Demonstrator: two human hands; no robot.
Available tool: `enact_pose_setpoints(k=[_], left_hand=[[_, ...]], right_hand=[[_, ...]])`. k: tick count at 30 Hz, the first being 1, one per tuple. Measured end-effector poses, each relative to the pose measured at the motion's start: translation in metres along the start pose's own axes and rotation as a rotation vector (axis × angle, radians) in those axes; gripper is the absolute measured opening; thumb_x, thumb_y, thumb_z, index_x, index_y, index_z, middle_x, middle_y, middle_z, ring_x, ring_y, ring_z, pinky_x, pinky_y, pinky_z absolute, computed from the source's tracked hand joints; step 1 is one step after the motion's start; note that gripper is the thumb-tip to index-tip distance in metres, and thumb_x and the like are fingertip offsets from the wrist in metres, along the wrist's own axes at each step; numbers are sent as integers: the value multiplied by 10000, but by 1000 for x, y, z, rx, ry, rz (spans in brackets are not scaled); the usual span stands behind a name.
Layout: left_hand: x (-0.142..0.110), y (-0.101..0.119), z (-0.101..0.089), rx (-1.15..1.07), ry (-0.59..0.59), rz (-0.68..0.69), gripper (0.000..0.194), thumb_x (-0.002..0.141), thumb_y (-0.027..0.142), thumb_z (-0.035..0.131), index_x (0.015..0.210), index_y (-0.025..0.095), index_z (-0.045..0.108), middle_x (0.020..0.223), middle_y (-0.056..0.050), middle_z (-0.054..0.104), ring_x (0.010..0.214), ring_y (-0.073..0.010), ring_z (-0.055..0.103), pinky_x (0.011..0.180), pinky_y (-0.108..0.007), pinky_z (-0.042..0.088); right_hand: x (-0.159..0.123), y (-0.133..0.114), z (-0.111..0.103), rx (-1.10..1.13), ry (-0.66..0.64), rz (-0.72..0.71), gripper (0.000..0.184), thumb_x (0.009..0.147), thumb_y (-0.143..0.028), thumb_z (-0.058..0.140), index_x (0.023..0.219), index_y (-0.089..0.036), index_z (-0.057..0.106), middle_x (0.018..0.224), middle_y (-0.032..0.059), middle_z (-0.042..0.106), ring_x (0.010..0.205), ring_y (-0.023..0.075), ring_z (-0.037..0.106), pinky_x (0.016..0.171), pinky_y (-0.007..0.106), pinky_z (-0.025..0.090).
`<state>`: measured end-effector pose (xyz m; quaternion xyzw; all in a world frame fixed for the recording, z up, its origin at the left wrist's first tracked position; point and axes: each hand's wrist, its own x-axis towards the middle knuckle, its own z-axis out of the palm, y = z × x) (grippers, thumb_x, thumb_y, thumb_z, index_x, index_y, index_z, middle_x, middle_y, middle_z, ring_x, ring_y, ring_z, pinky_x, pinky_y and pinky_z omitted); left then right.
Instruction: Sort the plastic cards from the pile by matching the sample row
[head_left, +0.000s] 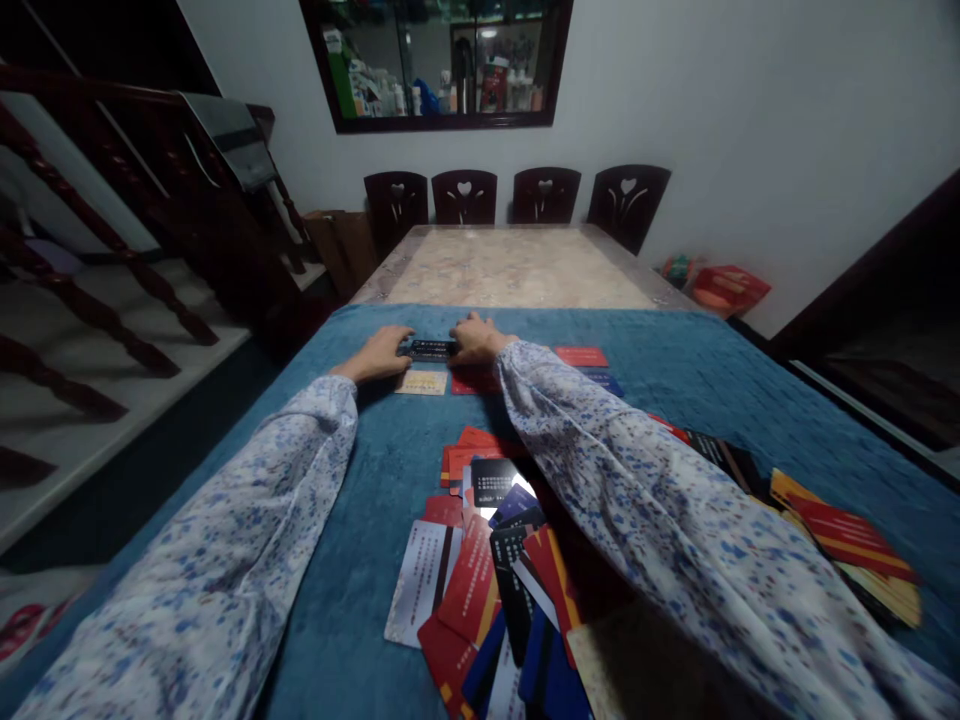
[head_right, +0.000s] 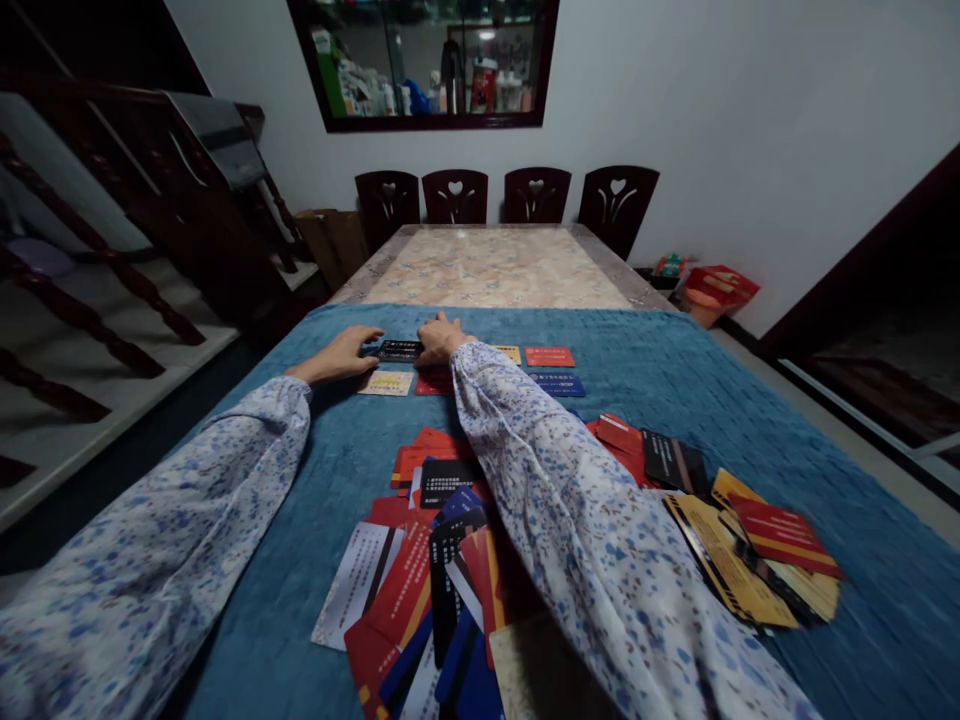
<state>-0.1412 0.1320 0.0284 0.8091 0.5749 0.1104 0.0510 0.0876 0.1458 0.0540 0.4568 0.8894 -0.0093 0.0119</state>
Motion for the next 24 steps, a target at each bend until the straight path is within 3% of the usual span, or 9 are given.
enact_pose_setpoints(k=[6, 14, 24], left_hand=[[-13, 5, 3, -4, 69, 36, 445, 831, 278, 578, 1255, 156, 637, 1238, -126, 642, 1181, -283, 562, 1104, -450, 437], [-32, 26, 3, -53, 165, 65, 195, 873, 273, 537, 937, 173, 692, 1036, -91, 630, 1042, -250, 560, 1042, -418, 459], [-59, 58, 14, -147, 193, 198, 164, 825, 193, 533, 834, 168, 695, 929, -71, 648, 915, -220, 578, 929, -374, 496]], right_hand=[[-11, 4, -4, -23, 24, -5, 561, 837, -500, 712, 1252, -122, 699, 1402, 225, 595, 1331, 413, 417, 1017, 550, 423], [-34, 4, -7, -28, 109, -16, 390, 932, -365, 604, 1253, -176, 720, 1355, 195, 626, 1293, 386, 432, 975, 483, 422], [-70, -3, -4, -46, 124, -68, 278, 971, -319, 566, 1121, -193, 763, 1238, 153, 699, 1185, 319, 491, 897, 402, 376]])
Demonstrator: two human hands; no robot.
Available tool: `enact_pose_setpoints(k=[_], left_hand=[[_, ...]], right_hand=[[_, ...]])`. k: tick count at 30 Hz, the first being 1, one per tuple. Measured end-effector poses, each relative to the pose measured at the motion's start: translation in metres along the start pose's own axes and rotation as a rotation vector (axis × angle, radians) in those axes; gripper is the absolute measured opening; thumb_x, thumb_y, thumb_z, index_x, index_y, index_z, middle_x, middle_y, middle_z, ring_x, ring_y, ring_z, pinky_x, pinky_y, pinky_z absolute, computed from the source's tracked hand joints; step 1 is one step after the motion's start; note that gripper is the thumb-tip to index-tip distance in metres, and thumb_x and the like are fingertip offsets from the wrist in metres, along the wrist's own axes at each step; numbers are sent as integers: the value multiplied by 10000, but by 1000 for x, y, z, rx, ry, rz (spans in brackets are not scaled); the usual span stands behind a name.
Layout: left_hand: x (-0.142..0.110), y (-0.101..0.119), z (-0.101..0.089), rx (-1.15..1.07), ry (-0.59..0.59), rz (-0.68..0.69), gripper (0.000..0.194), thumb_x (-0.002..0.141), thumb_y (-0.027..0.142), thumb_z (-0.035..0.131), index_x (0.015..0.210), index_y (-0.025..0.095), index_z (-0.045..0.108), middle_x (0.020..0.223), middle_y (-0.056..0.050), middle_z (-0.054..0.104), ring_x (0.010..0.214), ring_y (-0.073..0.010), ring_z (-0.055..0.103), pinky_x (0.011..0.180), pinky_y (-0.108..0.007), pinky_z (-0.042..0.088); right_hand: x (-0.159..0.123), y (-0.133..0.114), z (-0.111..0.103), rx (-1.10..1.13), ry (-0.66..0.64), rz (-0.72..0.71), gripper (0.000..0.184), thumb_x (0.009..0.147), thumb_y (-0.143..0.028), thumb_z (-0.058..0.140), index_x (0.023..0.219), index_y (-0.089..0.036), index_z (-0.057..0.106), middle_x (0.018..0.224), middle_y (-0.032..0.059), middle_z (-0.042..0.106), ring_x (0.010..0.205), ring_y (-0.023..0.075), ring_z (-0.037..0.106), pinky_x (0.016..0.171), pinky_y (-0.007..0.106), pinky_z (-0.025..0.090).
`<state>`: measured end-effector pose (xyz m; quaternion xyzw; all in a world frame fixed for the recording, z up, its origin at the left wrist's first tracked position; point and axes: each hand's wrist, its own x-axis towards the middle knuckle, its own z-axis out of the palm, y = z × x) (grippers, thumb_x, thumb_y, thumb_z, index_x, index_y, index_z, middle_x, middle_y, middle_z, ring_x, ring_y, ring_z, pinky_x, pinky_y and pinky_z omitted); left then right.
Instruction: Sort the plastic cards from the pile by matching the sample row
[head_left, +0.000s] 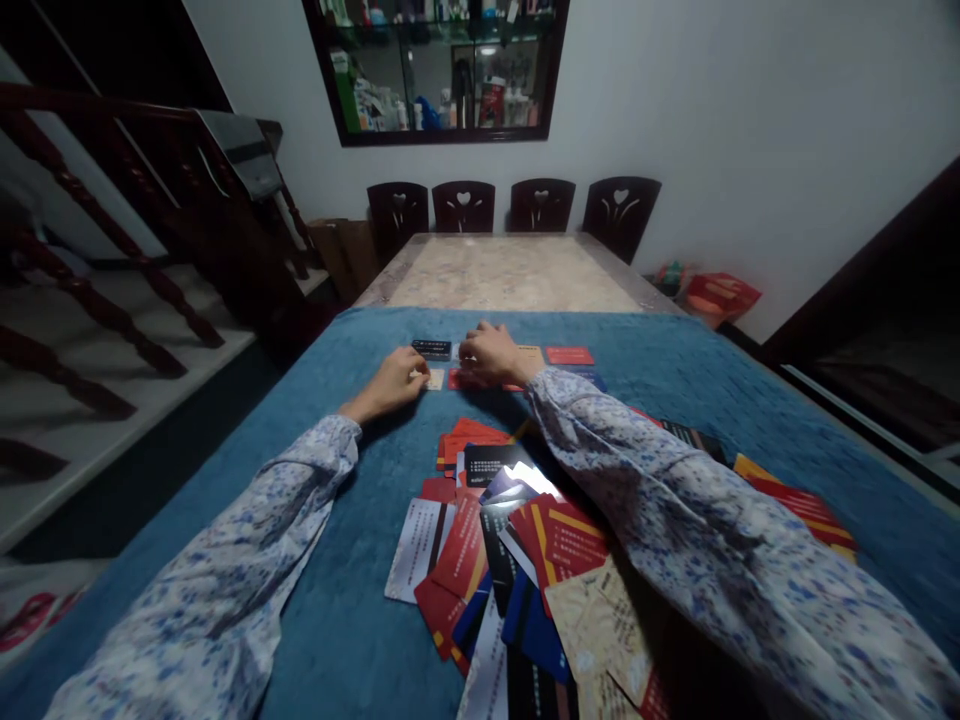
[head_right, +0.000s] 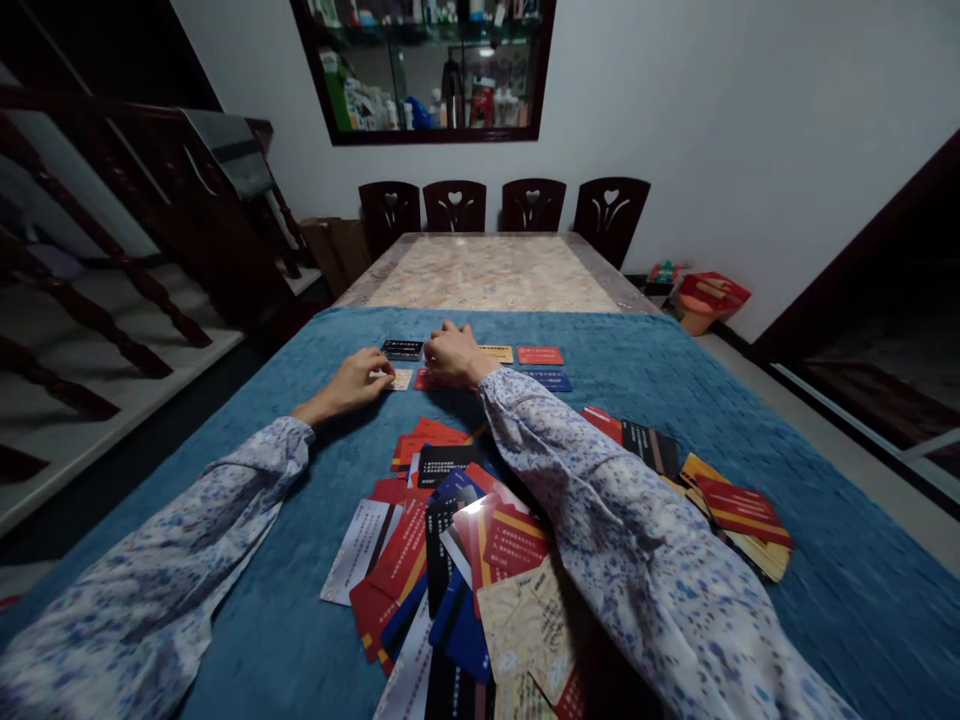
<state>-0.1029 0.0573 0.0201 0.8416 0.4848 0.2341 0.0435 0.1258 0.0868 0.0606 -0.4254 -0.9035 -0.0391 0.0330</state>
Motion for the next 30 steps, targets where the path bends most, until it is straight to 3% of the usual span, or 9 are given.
enact_pose_setpoints(k=[3, 11, 15, 22, 30], left_hand=[[-7, 12, 4, -39, -17, 6, 172, 846, 201, 535, 813, 164, 699, 901, -70, 645, 882, -212, 582, 890, -360, 502], [-18, 50, 7, -85, -146, 76, 168, 892, 226, 587, 859, 163, 739, 905, -61, 651, 878, -200, 600, 874, -342, 484], [-20, 64, 11, -116, -211, 116, 171, 876, 168, 597, 909, 163, 765, 960, -74, 668, 890, -201, 608, 871, -335, 491], [-20, 73, 17, -4, -300, 161, 170, 889, 188, 619, 935, 179, 783, 990, -91, 687, 941, -230, 631, 889, -344, 491], [-18, 81, 14, 47, -355, 70, 131, 857, 195, 609, 922, 173, 721, 994, -84, 670, 947, -237, 610, 842, -334, 487]], right_hand=[[-14, -4, -1, -8, -7, -24, 270, 946, -344, 597, 1066, -172, 767, 1200, 160, 711, 1160, 320, 499, 866, 393, 364], [-49, -15, -5, -5, -36, -32, 249, 967, -221, 522, 1031, -164, 755, 1181, 144, 734, 1133, 302, 538, 816, 376, 326], [-65, -17, -6, 31, -41, -50, 214, 948, -200, 559, 1024, -167, 756, 1157, 141, 741, 1125, 298, 542, 818, 372, 315], [-82, -21, -5, 84, -61, -53, 206, 932, -194, 587, 1043, -185, 760, 1161, 112, 750, 1126, 286, 567, 838, 367, 328], [-94, -26, 4, 119, -127, -68, 193, 937, -268, 631, 1050, -196, 770, 1148, 117, 769, 1135, 287, 635, 899, 361, 375]])
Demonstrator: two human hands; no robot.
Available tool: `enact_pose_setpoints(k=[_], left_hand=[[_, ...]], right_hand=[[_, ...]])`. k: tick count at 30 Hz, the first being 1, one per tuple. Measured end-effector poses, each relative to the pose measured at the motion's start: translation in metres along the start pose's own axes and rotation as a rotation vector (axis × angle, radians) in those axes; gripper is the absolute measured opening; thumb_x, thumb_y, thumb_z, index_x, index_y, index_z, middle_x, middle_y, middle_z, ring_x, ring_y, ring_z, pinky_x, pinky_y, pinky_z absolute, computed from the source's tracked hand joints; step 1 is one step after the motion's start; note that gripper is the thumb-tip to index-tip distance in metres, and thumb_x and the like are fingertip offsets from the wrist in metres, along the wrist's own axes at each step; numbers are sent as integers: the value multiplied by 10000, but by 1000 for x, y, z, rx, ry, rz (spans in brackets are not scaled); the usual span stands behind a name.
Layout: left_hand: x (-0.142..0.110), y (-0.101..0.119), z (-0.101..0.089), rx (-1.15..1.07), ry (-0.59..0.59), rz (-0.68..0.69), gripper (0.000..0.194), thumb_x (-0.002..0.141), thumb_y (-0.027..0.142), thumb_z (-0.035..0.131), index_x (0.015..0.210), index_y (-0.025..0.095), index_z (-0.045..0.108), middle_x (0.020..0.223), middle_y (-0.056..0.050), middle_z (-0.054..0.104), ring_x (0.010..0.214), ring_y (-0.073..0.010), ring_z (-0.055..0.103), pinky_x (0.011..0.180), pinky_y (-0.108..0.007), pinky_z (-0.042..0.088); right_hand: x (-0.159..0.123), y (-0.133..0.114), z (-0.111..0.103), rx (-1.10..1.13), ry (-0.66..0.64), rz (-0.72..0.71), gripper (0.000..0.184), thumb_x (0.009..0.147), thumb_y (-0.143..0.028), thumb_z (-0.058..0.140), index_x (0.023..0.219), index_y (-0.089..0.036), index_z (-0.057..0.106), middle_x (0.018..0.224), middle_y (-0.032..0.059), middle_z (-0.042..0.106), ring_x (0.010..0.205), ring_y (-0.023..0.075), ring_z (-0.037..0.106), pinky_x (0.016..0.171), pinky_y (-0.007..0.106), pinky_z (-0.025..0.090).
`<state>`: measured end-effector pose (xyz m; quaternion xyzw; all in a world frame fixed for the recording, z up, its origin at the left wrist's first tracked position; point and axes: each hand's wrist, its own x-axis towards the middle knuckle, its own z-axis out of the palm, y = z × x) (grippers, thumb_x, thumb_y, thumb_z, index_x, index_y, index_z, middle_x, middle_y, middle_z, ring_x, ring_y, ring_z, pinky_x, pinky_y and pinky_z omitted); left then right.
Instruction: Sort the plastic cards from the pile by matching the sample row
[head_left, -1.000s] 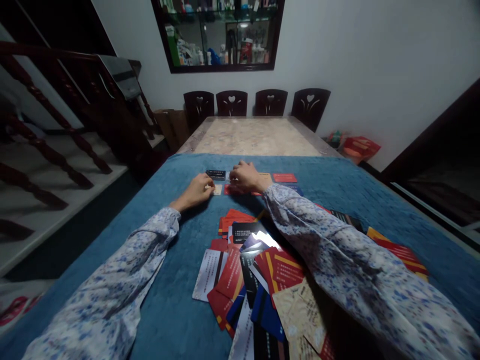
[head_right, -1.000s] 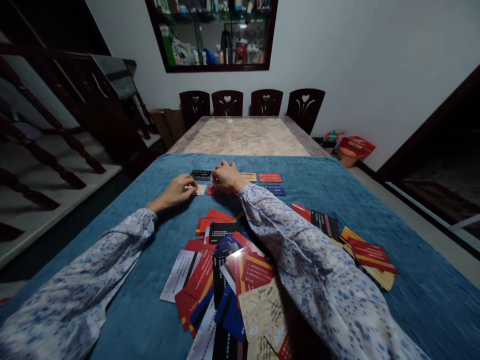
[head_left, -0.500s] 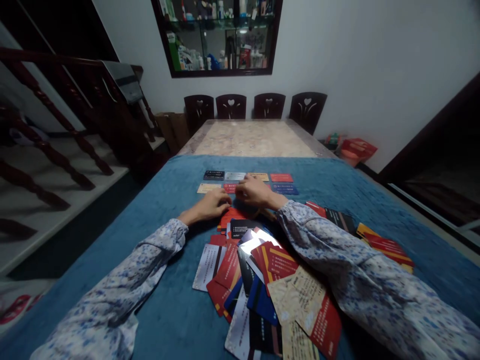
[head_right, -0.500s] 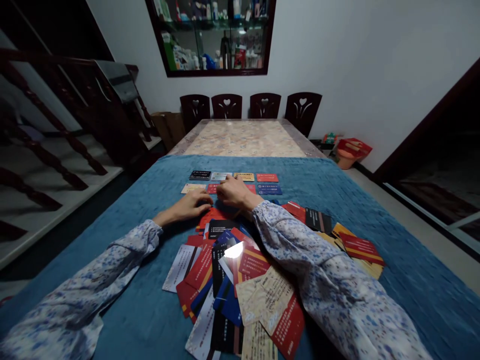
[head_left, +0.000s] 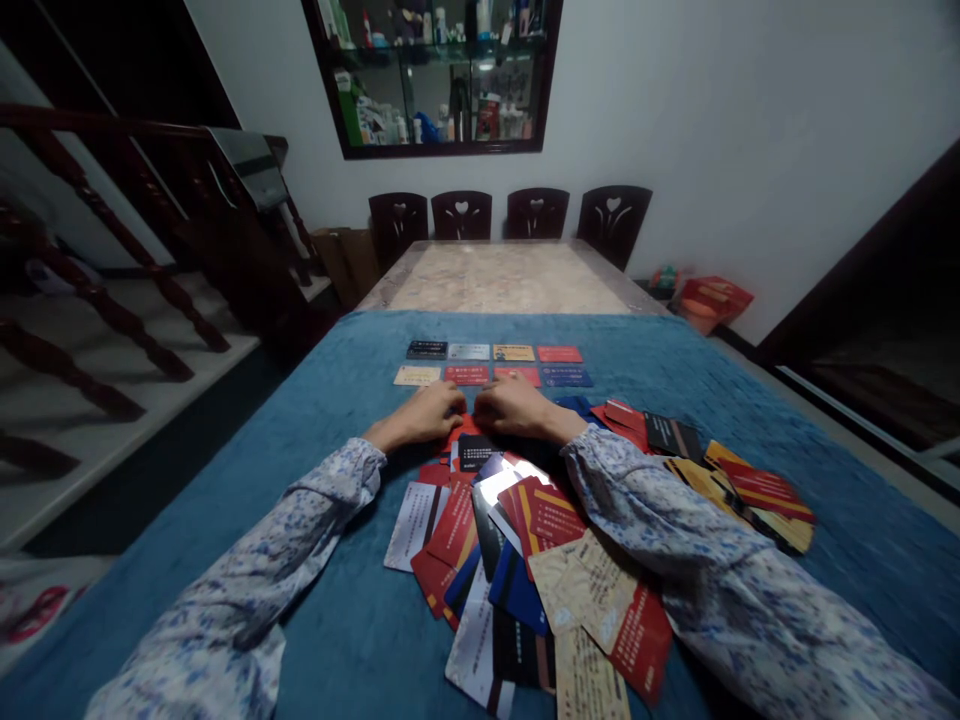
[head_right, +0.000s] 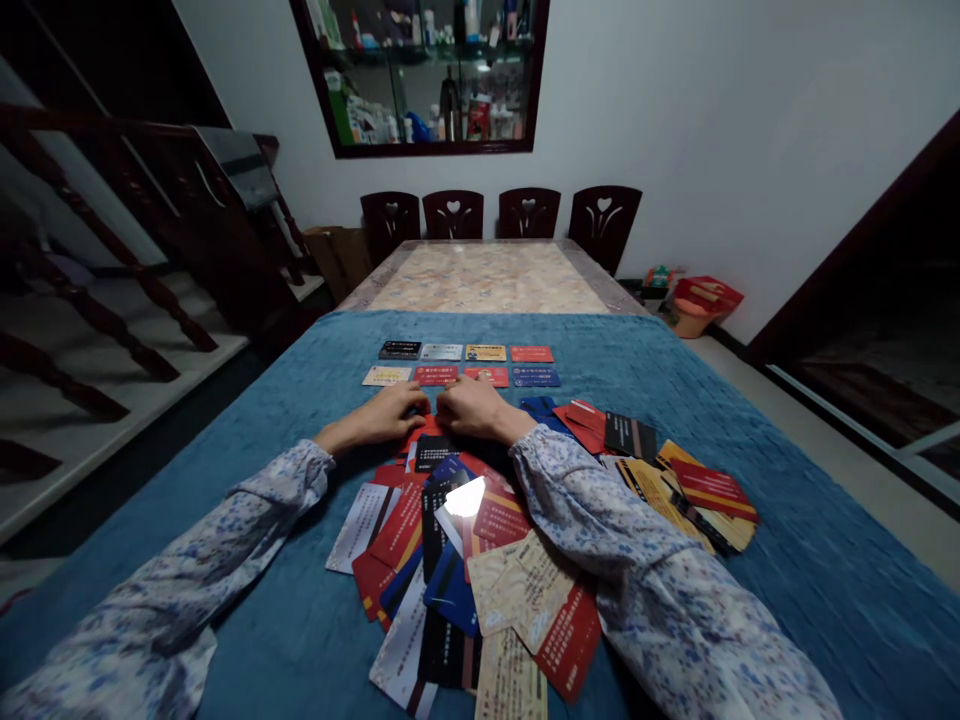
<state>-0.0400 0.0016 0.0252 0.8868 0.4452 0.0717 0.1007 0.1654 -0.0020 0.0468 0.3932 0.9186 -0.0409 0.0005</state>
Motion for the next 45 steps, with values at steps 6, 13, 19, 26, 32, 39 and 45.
enact_pose_setpoints(k=[6, 13, 19, 26, 32, 39, 45], left_hand=[[1, 5, -4, -31, -86, -89, 103, 883, 243, 567, 939, 185, 630, 1052, -86, 634, 1008, -251, 583, 874, -360, 478], [1, 7, -9, -50, -142, -111, 116, 843, 256, 588, 942, 196, 600, 1047, -66, 617, 987, -242, 577, 856, -348, 472], [8, 4, -3, -61, -116, -171, 105, 818, 288, 629, 834, 194, 584, 955, -54, 620, 920, -238, 573, 799, -336, 466], [12, -1, 0, -121, -87, -191, 39, 782, 194, 594, 744, 189, 595, 861, -32, 631, 829, -205, 573, 749, -303, 471], [16, 3, 2, -101, -79, -263, 115, 806, 181, 551, 691, 191, 551, 788, -33, 627, 763, -197, 588, 703, -292, 441], [17, -2, 0, -119, 0, -309, 105, 812, 169, 516, 719, 193, 557, 723, -21, 641, 694, -176, 569, 635, -268, 395], [20, -8, 6, -189, 188, -303, 133, 810, 142, 506, 690, 189, 539, 723, -12, 624, 693, -158, 546, 634, -262, 383]], right_hand=[[0, 1, 5, 30, -8, 14, 213, 937, -274, 637, 1090, -207, 769, 1158, 105, 779, 1116, 274, 686, 912, 335, 413], [4, 3, 13, 83, -10, 19, 246, 931, -224, 628, 1132, -203, 768, 1154, 90, 788, 1096, 244, 707, 841, 277, 451], [3, 4, 12, 108, -12, 29, 248, 918, -217, 644, 1132, -220, 770, 1138, 79, 794, 1079, 243, 713, 822, 279, 445], [2, 5, 11, 124, 0, 36, 243, 910, -238, 675, 1133, -228, 772, 1092, 71, 795, 1011, 214, 711, 756, 258, 425], [1, 5, 11, 121, 1, 46, 238, 919, -255, 680, 1135, -228, 776, 1066, 65, 799, 971, 198, 709, 719, 244, 401], [0, 4, 11, 144, 19, 29, 186, 925, -236, 674, 1068, -197, 786, 1063, 87, 797, 943, 199, 710, 686, 254, 369], [1, 4, 12, 185, 31, 61, 218, 919, -225, 698, 1128, -189, 746, 1068, 87, 789, 943, 199, 709, 701, 249, 384]])
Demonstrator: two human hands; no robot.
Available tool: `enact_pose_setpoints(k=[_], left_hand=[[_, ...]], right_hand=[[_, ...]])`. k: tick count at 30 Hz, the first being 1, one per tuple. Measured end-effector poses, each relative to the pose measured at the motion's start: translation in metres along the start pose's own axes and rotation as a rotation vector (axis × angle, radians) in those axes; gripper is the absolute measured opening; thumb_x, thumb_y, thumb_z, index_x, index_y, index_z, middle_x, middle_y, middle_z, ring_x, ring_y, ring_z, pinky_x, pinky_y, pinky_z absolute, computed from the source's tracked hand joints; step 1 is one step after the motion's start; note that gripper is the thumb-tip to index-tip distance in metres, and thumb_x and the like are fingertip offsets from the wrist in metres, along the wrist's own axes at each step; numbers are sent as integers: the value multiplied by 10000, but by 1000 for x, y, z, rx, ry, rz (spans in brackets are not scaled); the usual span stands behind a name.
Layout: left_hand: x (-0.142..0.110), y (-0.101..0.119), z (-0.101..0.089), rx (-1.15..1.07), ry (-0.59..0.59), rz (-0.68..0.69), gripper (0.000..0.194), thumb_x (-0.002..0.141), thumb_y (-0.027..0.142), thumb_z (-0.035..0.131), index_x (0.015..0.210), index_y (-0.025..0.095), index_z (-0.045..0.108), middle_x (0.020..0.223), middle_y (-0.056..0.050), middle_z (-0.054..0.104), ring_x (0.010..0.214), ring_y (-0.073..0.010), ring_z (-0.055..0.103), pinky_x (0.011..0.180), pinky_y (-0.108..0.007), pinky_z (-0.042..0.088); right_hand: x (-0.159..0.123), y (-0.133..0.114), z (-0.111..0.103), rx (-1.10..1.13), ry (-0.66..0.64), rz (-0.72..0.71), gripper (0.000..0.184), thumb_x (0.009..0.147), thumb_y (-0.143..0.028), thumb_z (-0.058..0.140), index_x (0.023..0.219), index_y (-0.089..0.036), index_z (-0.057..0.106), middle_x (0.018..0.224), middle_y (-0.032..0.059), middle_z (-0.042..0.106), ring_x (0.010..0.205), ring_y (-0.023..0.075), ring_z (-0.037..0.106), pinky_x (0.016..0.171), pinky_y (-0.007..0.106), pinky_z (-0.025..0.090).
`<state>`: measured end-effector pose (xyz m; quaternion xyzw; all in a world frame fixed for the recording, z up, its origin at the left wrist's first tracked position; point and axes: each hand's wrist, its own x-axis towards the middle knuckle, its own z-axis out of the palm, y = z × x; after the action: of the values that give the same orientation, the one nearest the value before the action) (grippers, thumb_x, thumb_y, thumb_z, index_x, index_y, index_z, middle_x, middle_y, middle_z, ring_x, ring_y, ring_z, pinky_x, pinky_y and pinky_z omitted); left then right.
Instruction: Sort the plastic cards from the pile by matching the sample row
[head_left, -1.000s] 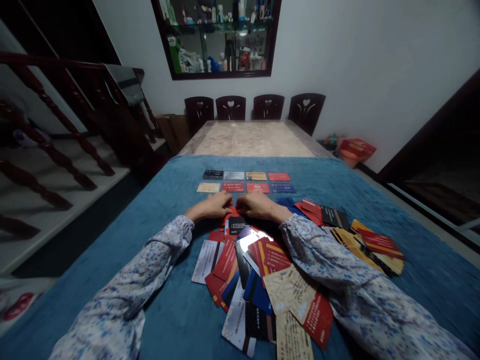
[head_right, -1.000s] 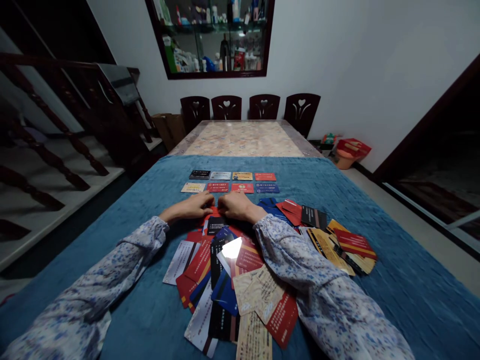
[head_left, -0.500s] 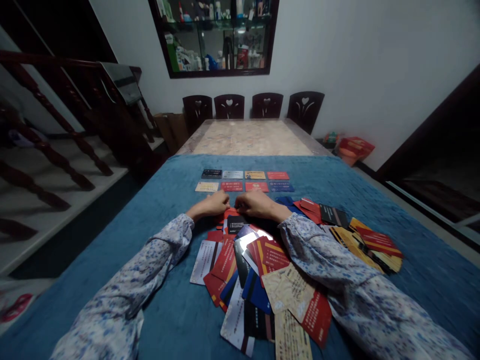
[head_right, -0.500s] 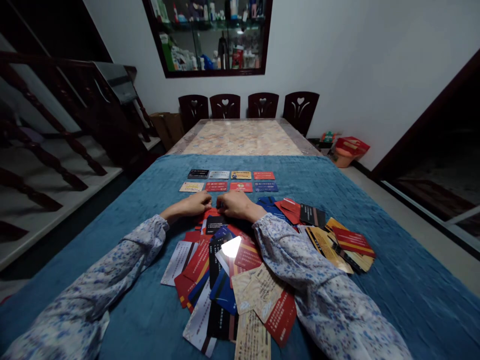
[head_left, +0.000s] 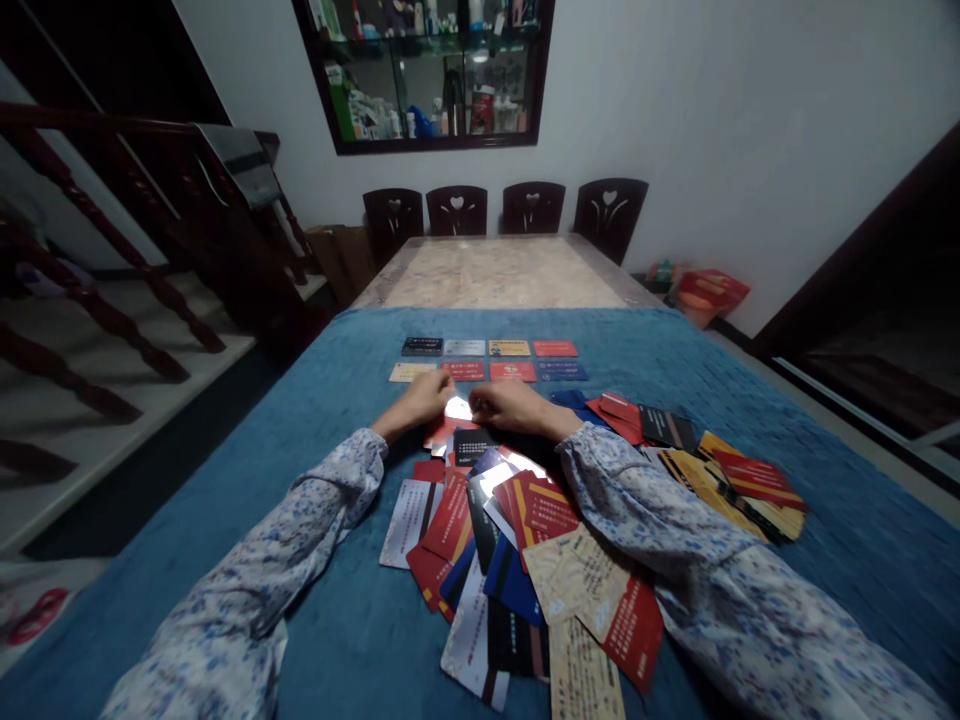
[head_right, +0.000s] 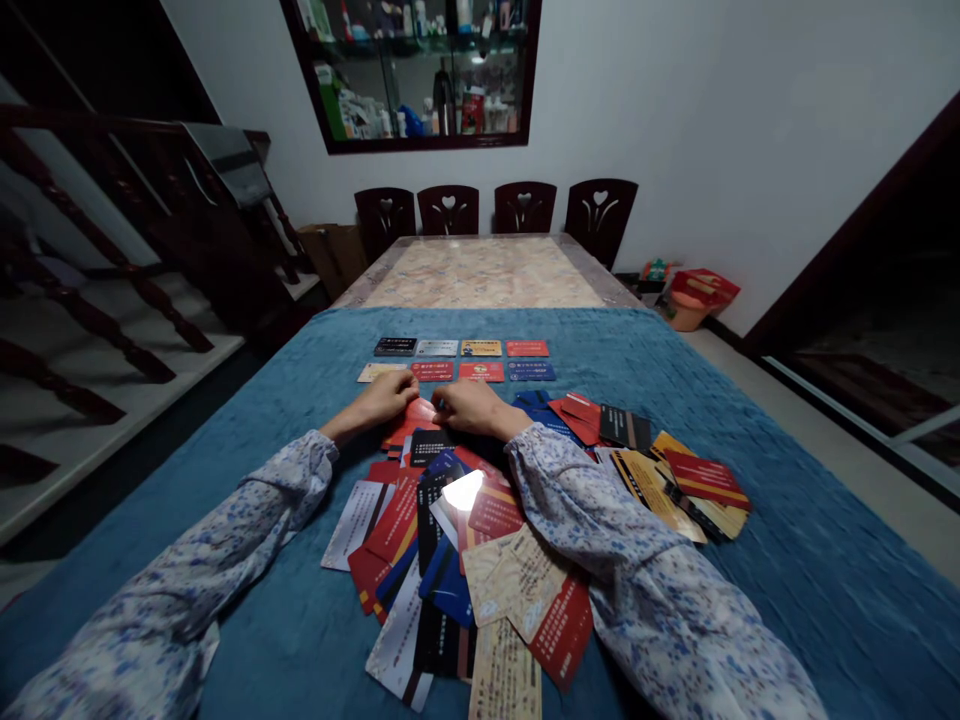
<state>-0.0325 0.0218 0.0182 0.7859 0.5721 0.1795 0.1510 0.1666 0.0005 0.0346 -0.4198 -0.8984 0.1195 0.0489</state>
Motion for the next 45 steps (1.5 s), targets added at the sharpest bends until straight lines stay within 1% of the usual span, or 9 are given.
enact_pose_setpoints(k=[5, 9, 13, 16, 22, 28, 35, 40, 45], left_hand=[[0, -3, 0, -102, 108, 20, 131, 830, 148, 508, 737, 173, 597, 713, -1, 623, 687, -151, 548, 669, -261, 423], [-1, -5, -5, -107, 132, 25, 106, 823, 161, 544, 783, 164, 641, 761, -19, 662, 719, -164, 574, 727, -277, 452], [-3, -6, -9, -110, 102, 42, 138, 804, 139, 534, 828, 167, 668, 738, -8, 674, 713, -163, 587, 729, -271, 459], [-6, -8, -10, -136, 68, 68, 139, 777, 152, 528, 820, 170, 660, 696, 9, 652, 694, -153, 582, 699, -256, 458], [-9, -14, -6, -253, -84, 76, 201, 724, 227, 601, 918, 181, 619, 693, 32, 621, 628, -140, 552, 615, -251, 432], [-13, -13, -7, -219, -152, 107, 331, 686, 254, 695, 1002, 187, 627, 780, 15, 639, 710, -158, 573, 668, -275, 454], [-17, -6, -10, -52, -100, 159, 428, 678, 349, 788, 1048, 172, 666, 957, -54, 684, 865, -217, 623, 799, -335, 491], [-17, -6, -10, -2, -108, 149, 452, 701, 380, 772, 1077, 157, 655, 999, -78, 682, 895, -241, 627, 827, -355, 498], [-18, -9, -10, 29, -112, 140, 518, 710, 432, 769, 1132, 155, 652, 1029, -89, 673, 955, -272, 629, 874, -388, 505]], right_hand=[[2, 1, 4, 28, 27, 73, 240, 962, -207, 613, 1180, -181, 712, 1093, 100, 785, 979, 209, 705, 739, 256, 406], [5, 3, 9, 113, 87, 129, 263, 958, -179, 582, 1201, -163, 683, 1050, 95, 784, 939, 197, 692, 737, 249, 411], [9, 10, 16, 198, 187, 141, 243, 969, -178, 551, 1180, -163, 669, 977, 71, 775, 853, 169, 665, 719, 238, 400], [12, 15, 20, 221, 239, 147, 225, 974, -185, 523, 1121, -171, 693, 963, 71, 770, 845, 170, 657, 721, 238, 402], [13, 22, 23, 200, 302, 176, 304, 950, -149, 481, 1137, -170, 719, 975, 88, 771, 870, 192, 662, 778, 257, 430], [9, 21, 21, 175, 284, 207, 373, 924, -132, 464, 1150, -190, 754, 990, 96, 776, 934, 209, 670, 827, 280, 444], [6, 17, 14, 196, 223, 238, 403, 875, -139, 490, 1169, -175, 762, 929, 78, 783, 861, 202, 678, 810, 279, 462], [4, 16, 9, 312, 173, 212, 410, 830, -159, 613, 1222, -142, 731, 997, 80, 793, 886, 198, 702, 797, 265, 489], [4, 20, 5, 292, 99, 169, 517, 743, -226, 774, 1250, -136, 719, 1099, 92, 777, 998, 237, 702, 828, 276, 501]])
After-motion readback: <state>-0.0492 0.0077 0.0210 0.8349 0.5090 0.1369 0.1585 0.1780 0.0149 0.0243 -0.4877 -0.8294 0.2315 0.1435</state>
